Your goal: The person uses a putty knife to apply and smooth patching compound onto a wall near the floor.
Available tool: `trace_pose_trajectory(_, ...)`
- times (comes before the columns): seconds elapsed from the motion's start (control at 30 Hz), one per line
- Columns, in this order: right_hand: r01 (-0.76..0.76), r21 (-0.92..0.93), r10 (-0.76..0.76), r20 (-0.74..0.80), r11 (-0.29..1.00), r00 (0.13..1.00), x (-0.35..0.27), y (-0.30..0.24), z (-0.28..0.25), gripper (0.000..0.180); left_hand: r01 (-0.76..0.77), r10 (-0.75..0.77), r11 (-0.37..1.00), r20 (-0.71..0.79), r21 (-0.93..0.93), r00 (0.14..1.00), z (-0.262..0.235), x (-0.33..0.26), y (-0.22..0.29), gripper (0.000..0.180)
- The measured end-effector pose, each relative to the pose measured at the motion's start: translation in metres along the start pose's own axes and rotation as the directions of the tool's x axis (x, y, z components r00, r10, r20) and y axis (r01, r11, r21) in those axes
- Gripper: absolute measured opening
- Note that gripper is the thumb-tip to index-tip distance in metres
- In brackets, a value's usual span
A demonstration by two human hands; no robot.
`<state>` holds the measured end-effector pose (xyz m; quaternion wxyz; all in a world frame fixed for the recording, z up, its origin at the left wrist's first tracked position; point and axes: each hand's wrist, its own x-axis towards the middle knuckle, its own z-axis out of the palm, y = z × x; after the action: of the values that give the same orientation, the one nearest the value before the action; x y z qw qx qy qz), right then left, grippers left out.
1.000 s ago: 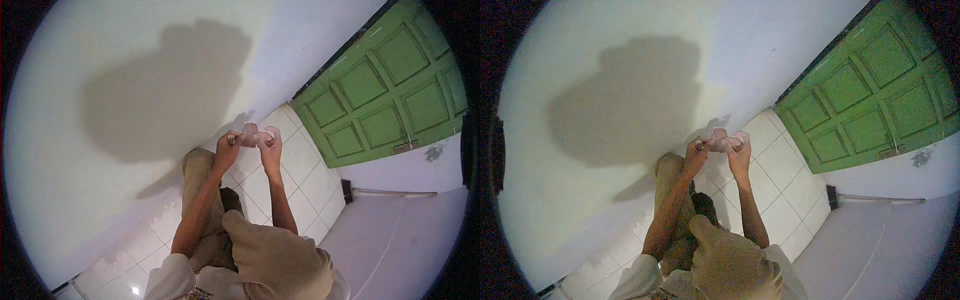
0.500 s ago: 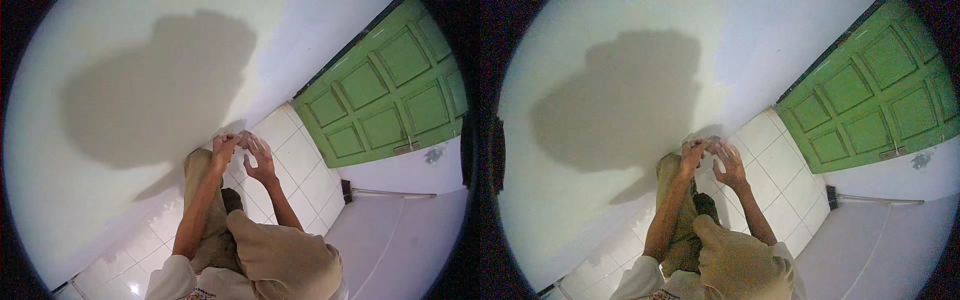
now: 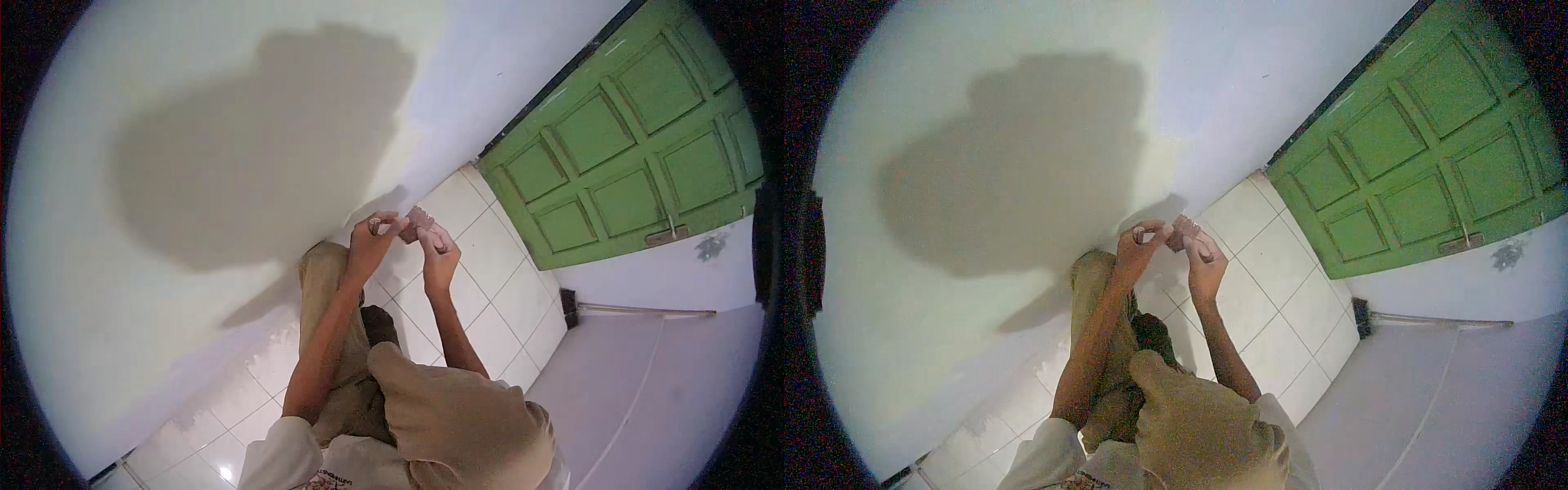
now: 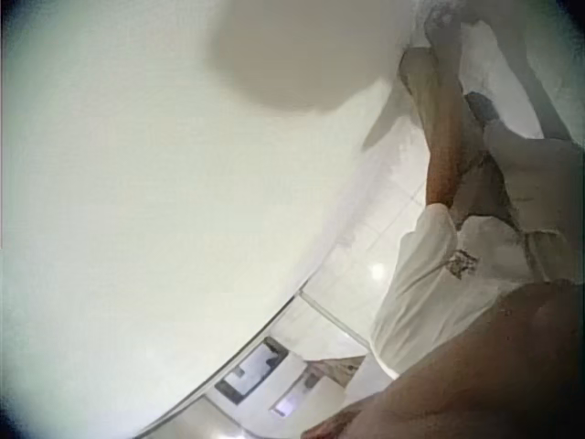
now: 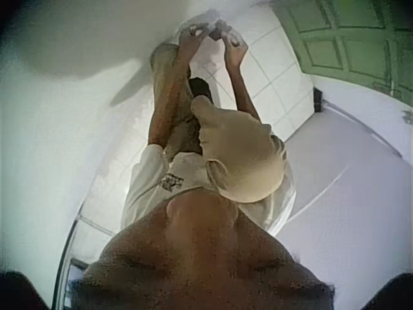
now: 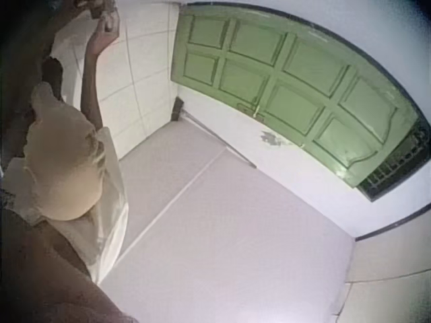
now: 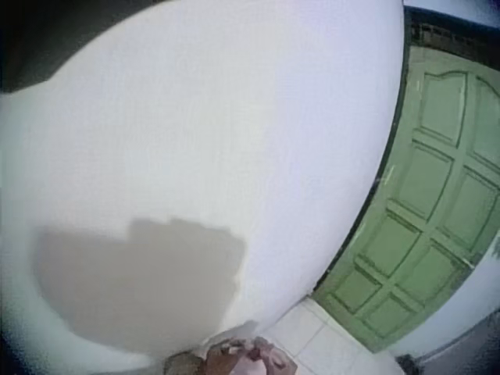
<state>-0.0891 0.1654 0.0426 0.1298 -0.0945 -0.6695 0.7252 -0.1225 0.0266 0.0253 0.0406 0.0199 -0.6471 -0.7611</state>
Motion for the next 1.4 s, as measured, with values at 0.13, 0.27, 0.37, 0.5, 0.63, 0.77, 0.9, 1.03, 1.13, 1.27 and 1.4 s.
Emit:
trace_pose_trajectory(0.13, -0.202, 0.139, 0.170, 0.211, 0.970, 0.963, 0.009, -0.004, -0.019, 0.027, 0.076, -0.066, 0.997, 0.220, -0.034, 0.973, 0.006, 0.000, 0.000, 0.020)
trace_pose_trajectory(0.27, -0.266, 0.130, 0.224, 0.272, 0.955, 0.936, 0.006, -0.017, -0.018, 0.025, 0.069, -0.085, 0.993, 0.168, 0.098, 0.982, 0.003, -0.001, 0.006, 0.018)
trace_pose_trajectory(0.37, -0.276, 0.178, 0.213, 0.306, 0.945, 0.928, 0.005, -0.018, -0.015, 0.025, 0.076, -0.085, 0.995, 0.180, 0.058, 0.980, 0.002, 0.000, 0.009, 0.016)
trace_pose_trajectory(0.5, -0.207, 0.056, 0.179, 0.321, 0.977, 0.930, 0.005, -0.022, -0.014, 0.033, 0.009, -0.035, 0.991, 0.191, 0.131, 0.981, -0.001, -0.002, 0.003, 0.015)
trace_pose_trajectory(0.63, -0.186, 0.046, 0.172, 0.218, 0.981, 0.961, 0.004, -0.019, -0.010, 0.037, -0.066, 0.039, 0.983, 0.153, 0.174, 0.987, 0.000, 0.003, -0.016, 0.020)
trace_pose_trajectory(0.77, 0.145, -0.192, -0.165, -0.092, 0.971, 0.982, 0.035, -0.020, -0.012, 0.035, 0.006, -0.004, 0.965, -0.005, 0.264, 1.000, 0.009, -0.001, -0.009, 0.026)
trace_pose_trajectory(0.9, 0.401, -0.527, -0.509, -0.070, 0.749, 0.858, 0.070, -0.046, 0.019, 0.034, -0.051, 0.050, 0.970, 0.007, 0.239, 0.999, 0.005, -0.004, -0.012, 0.026)
trace_pose_trajectory(1.03, 0.535, -0.516, -0.631, -0.015, 0.669, 0.776, 0.072, -0.072, 0.058, 0.040, -0.060, 0.040, 0.952, 0.074, 0.300, 0.997, 0.005, -0.001, -0.016, 0.026)
trace_pose_trajectory(1.13, 0.665, -0.536, -0.739, 0.107, 0.521, 0.665, 0.071, -0.052, 0.069, 0.055, -0.066, 0.032, 0.927, 0.097, 0.370, 0.995, 0.009, -0.005, -0.017, 0.024)
trace_pose_trajectory(1.27, 0.621, -0.523, -0.661, 0.139, 0.584, 0.738, 0.069, -0.025, 0.086, 0.062, -0.102, 0.052, 0.889, 0.124, 0.445, 0.991, 0.001, -0.005, -0.010, 0.017)
trace_pose_trajectory(1.4, 0.332, -0.363, -0.355, 0.002, 0.871, 0.935, 0.064, -0.039, 0.090, 0.060, -0.065, 0.022, 0.888, 0.100, 0.456, 0.995, 0.001, -0.010, -0.010, 0.016)
